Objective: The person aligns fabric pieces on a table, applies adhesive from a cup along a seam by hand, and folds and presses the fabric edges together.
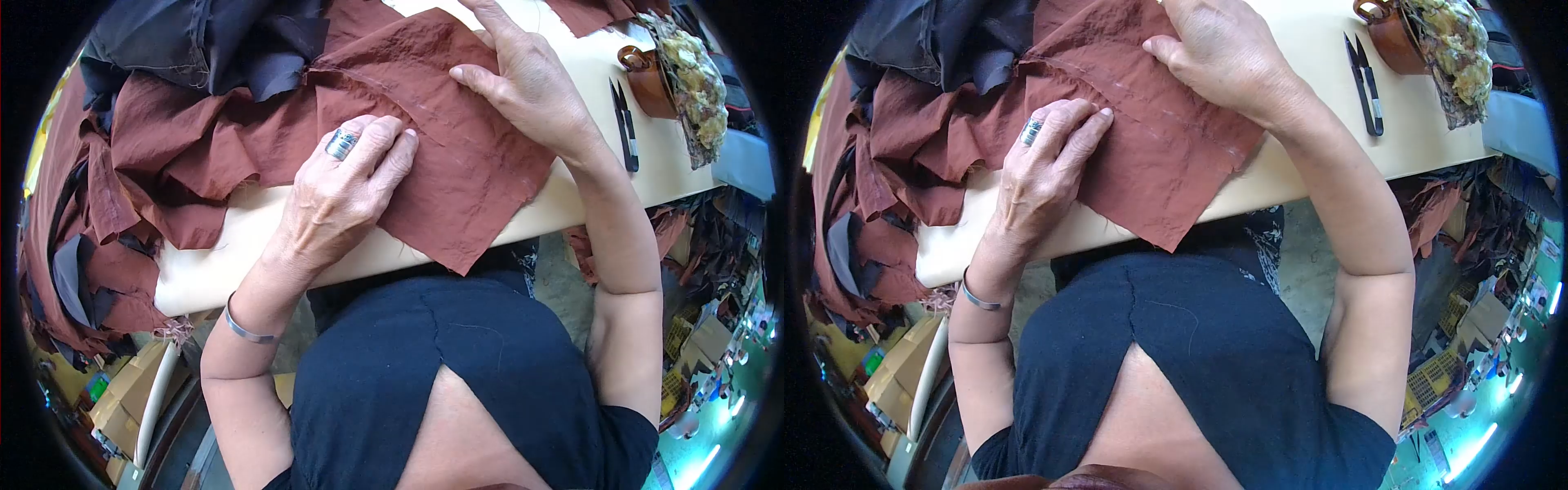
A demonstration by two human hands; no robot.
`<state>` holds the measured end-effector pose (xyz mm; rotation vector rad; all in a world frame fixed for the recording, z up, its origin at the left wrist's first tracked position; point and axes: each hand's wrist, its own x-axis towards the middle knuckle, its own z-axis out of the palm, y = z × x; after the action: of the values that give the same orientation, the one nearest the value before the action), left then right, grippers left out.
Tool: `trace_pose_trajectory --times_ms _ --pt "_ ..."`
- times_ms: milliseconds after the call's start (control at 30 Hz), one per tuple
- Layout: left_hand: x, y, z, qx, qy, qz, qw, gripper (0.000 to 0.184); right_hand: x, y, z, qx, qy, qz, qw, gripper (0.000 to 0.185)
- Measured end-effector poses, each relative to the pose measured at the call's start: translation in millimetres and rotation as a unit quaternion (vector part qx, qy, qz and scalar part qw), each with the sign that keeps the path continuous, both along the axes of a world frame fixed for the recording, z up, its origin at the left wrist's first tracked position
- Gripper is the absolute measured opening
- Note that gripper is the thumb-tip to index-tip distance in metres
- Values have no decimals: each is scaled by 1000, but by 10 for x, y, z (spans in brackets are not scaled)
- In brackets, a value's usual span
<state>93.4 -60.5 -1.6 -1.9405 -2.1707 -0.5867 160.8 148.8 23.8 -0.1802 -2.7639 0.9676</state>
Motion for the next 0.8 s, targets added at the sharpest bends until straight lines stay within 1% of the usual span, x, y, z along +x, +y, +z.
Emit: trace_pose_trajectory --times_ms 33,133,233,333,400,500,600,633,700,800 --pt "-3 2 -11 4 1 0 1000 31 7 -3 -20 8 38 18 999 69" --pt "-10 11 -1 -4 -5 -1 1000 28 -10 6 60 -92 -3 25 995 68" --pt "-6 53 98 -40 -16 -3 999 25 -3 24 -7 -72 43 47 995 68" --pt "-15 51 87 -50 2 -4 999 19 -5 33 -7 -94 31 48 994 68" --pt "-36 36 51 -42 15 -12 999 16 -2 50 -16 -77 37 54 995 66" --pt "-39 32 58 -38 22 -18 999 19 -4 55 2 -61 39 55 996 64" --pt "-42 30 72 -38 65 -37 996 13 -45 102 -99 -65 31 51 996 62" --pt "-37 23 76 -43 83 -44 995 14 -63 108 -125 -70 27 49 996 62" --pt "-32 8 86 -54 120 -58 990 15 -13 55 0 -76 18 44 996 61" --pt "-93 -6 105 -73 116 -84 987 15 -11 23 38 -56 18 44 997 61"
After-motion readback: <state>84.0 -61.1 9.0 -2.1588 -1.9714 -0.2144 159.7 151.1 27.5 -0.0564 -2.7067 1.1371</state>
